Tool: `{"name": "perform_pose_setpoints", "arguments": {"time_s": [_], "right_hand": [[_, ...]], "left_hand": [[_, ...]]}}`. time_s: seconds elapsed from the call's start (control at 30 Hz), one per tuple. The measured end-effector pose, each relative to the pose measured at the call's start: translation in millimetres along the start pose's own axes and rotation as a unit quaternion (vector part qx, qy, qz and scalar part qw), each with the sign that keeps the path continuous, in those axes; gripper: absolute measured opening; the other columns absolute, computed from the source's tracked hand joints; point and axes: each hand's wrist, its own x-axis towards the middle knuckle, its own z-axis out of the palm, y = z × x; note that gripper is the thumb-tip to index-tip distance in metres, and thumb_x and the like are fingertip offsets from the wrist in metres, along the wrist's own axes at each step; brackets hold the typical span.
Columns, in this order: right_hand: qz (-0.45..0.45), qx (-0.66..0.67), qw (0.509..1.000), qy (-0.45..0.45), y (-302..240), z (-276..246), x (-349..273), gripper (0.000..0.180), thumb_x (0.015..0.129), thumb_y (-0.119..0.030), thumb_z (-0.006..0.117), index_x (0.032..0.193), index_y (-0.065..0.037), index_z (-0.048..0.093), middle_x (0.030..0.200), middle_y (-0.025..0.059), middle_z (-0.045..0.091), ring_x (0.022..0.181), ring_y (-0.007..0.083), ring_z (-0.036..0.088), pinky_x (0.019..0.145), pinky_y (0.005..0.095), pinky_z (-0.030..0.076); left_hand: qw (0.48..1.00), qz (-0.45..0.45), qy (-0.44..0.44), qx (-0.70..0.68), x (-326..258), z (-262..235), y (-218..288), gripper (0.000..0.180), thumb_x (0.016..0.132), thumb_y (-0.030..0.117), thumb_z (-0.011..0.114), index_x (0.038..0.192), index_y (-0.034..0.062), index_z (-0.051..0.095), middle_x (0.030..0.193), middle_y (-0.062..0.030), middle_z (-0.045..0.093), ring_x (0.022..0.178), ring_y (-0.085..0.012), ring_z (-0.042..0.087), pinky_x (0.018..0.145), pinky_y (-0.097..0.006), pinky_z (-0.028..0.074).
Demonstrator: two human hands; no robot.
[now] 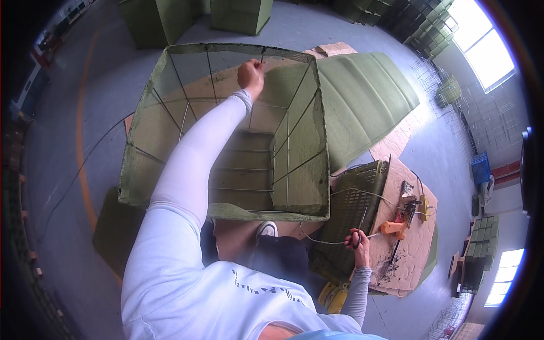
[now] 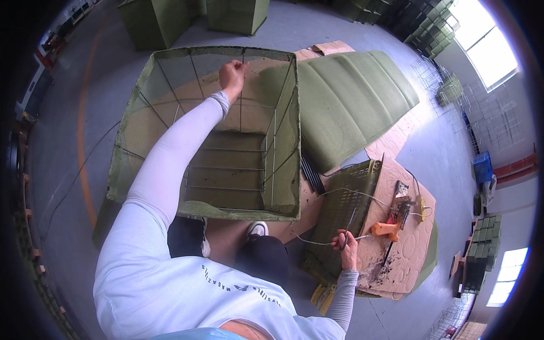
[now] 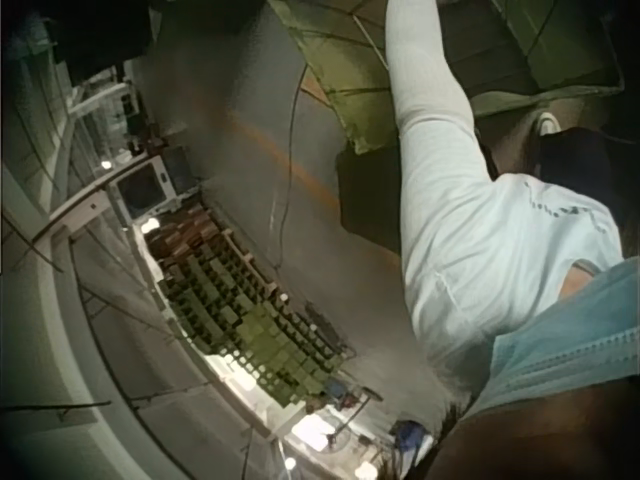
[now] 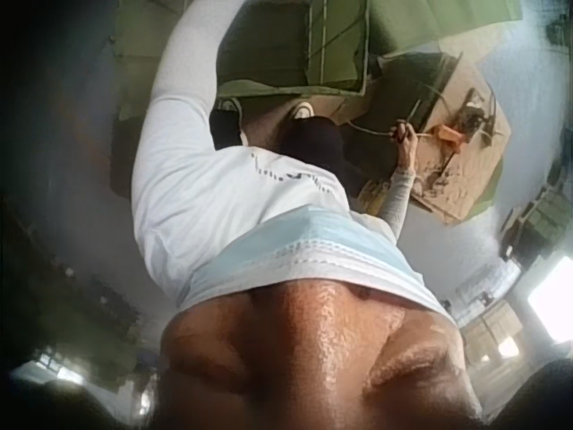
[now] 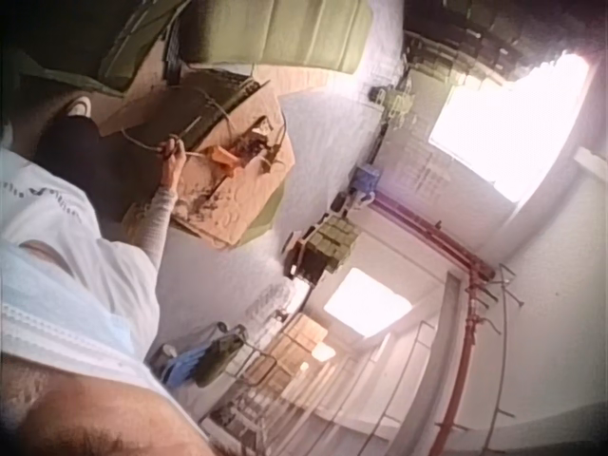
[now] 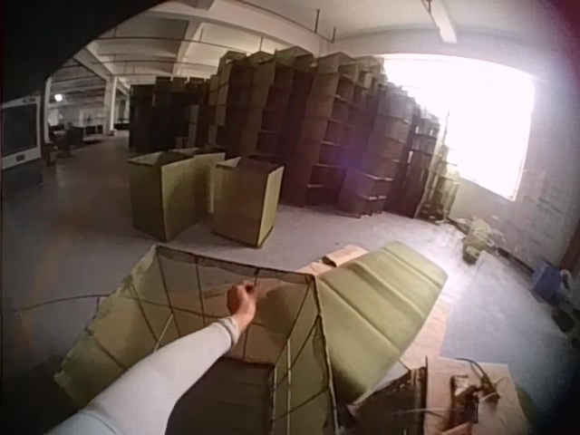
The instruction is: Assembling a wire frame for a fabric storage hamper, fitting green fabric panels, and securing components using a hot glue gun.
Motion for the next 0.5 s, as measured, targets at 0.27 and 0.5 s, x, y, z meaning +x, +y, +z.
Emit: {"name": "perform_pose_setpoints", "arguments": {"time_s": [0.27,0.5], "right_hand": [[0.012,0.012,1.0,0.022,8,-8,-12,0.032,0.096,-0.031,0.054,0.11,-0.003,0.054,0.08,0.0041,0.062,0.067,0.0112,0.061,0.057,0.021,0.049],[-0.001,0.014,1.0,0.009,5,1,-11,0.032,0.097,-0.032,0.053,0.11,-0.003,0.054,0.08,0.0037,0.062,0.067,0.0108,0.061,0.057,0.0207,0.048]], "left_hand": [[0.992,0.039,0.049,-0.111,-3,-8,11,0.028,0.074,0.026,0.078,0.08,0.0008,0.068,0.072,-0.0072,0.068,0.066,-0.0131,0.062,0.062,-0.028,0.047],[0.922,-0.107,0.05,-0.368,18,5,0,0.011,0.079,0.009,0.071,0.073,0.0068,0.062,0.072,-0.0015,0.064,0.067,-0.0084,0.059,0.055,-0.022,0.042]]}}
